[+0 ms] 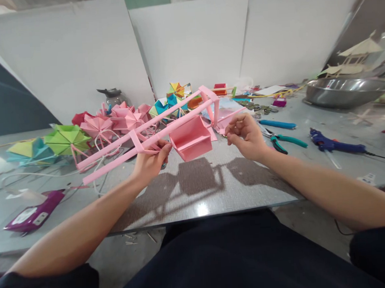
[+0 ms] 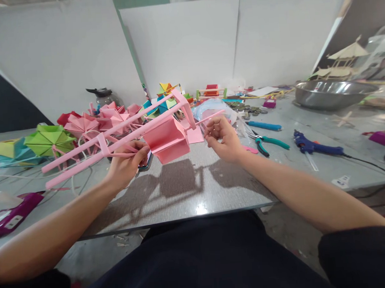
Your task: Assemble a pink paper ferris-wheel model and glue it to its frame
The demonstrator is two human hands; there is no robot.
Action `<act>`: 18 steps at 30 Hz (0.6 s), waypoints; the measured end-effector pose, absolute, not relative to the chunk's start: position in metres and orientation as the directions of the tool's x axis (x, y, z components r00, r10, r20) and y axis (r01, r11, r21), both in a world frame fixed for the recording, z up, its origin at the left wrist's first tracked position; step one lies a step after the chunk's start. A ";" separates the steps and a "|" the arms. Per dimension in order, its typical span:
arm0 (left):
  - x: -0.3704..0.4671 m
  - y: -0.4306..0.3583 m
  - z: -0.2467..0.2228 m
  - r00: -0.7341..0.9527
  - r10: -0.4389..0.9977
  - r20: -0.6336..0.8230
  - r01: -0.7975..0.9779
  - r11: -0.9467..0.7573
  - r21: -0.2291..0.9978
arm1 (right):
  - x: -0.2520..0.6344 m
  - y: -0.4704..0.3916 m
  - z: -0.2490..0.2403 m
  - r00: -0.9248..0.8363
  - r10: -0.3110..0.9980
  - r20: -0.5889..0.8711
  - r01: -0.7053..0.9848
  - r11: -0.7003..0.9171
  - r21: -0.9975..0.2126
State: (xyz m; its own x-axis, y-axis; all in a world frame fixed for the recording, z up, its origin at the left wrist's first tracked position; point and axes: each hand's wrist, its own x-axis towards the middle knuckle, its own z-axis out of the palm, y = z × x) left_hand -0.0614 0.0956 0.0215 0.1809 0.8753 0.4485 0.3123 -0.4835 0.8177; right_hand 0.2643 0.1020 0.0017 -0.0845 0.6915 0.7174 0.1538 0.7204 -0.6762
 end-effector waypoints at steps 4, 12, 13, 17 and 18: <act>-0.061 0.094 0.023 0.193 0.867 0.459 0.301 -0.497 0.814 | 0.262 0.099 0.006 -0.073 0.754 0.653 0.110 0.657 -0.746; -0.061 0.094 0.023 0.200 0.867 0.457 0.290 -0.498 0.817 | 0.265 0.106 0.008 -0.082 0.813 0.577 -0.009 0.578 -0.816; -0.061 0.094 0.023 0.200 0.867 0.457 0.292 -0.498 0.817 | 0.265 0.107 0.008 -0.083 0.816 0.571 -0.020 0.572 -0.820; -0.062 0.095 0.022 0.201 0.868 0.454 0.301 -0.496 0.815 | 0.264 0.108 0.009 -0.082 0.818 0.570 -0.080 0.564 -0.822; -0.062 0.095 0.022 0.201 0.867 0.456 0.301 -0.497 0.814 | 0.264 0.108 0.010 -0.079 0.817 0.571 -0.088 0.564 -0.821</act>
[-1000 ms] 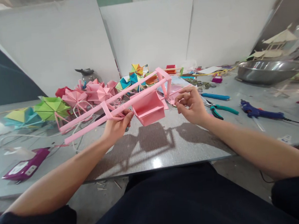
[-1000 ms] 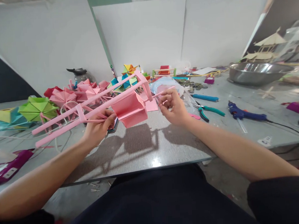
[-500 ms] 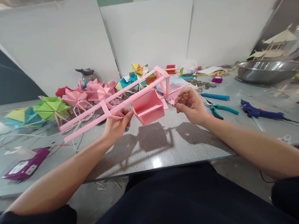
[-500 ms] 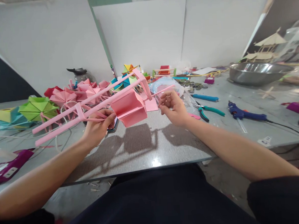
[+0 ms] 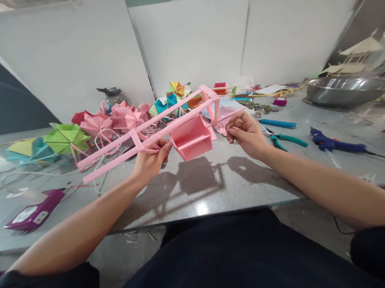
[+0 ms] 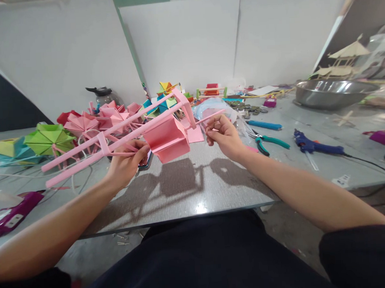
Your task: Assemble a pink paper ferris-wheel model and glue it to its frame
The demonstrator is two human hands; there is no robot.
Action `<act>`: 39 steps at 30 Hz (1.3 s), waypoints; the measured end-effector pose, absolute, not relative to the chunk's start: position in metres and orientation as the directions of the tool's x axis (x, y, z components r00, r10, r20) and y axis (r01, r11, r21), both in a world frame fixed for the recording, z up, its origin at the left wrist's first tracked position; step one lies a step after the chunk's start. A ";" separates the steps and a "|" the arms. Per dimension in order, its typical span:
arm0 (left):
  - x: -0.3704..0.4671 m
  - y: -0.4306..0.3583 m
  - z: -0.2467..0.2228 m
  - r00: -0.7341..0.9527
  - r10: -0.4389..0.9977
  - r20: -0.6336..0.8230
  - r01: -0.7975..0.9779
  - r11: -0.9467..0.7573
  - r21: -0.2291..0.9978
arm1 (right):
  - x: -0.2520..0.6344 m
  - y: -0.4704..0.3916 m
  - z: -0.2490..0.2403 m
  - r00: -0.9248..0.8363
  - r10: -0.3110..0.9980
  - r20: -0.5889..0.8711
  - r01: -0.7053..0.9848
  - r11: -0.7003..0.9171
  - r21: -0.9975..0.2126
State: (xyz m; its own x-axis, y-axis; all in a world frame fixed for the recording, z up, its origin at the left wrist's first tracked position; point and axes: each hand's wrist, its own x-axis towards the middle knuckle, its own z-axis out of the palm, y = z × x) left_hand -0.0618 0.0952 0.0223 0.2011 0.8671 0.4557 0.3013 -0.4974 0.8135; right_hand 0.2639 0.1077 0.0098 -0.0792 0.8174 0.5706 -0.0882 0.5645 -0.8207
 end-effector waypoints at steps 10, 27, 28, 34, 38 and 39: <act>-0.062 0.094 0.024 0.210 0.859 0.467 0.322 -0.511 0.797 | 0.264 0.105 0.013 -0.041 0.817 0.575 -0.048 0.574 -0.818; -0.062 0.095 0.022 0.209 0.878 0.430 0.334 -0.477 0.813 | 0.263 0.107 0.004 -0.013 0.821 0.571 0.062 0.570 -0.819; -0.062 0.095 0.022 0.210 0.876 0.434 0.336 -0.481 0.810 | 0.263 0.108 0.004 -0.018 0.817 0.576 0.067 0.576 -0.815; -0.063 0.097 0.019 0.215 0.868 0.447 0.329 -0.495 0.804 | 0.265 0.111 0.003 -0.060 0.875 0.480 0.070 0.484 -0.872; -0.063 0.097 0.017 0.209 0.869 0.448 0.325 -0.494 0.806 | 0.263 0.110 0.005 -0.026 0.896 0.444 0.022 0.444 -0.896; -0.062 0.097 0.016 0.217 0.866 0.450 0.335 -0.499 0.799 | 0.262 0.109 0.005 -0.017 0.900 0.435 0.004 0.435 -0.900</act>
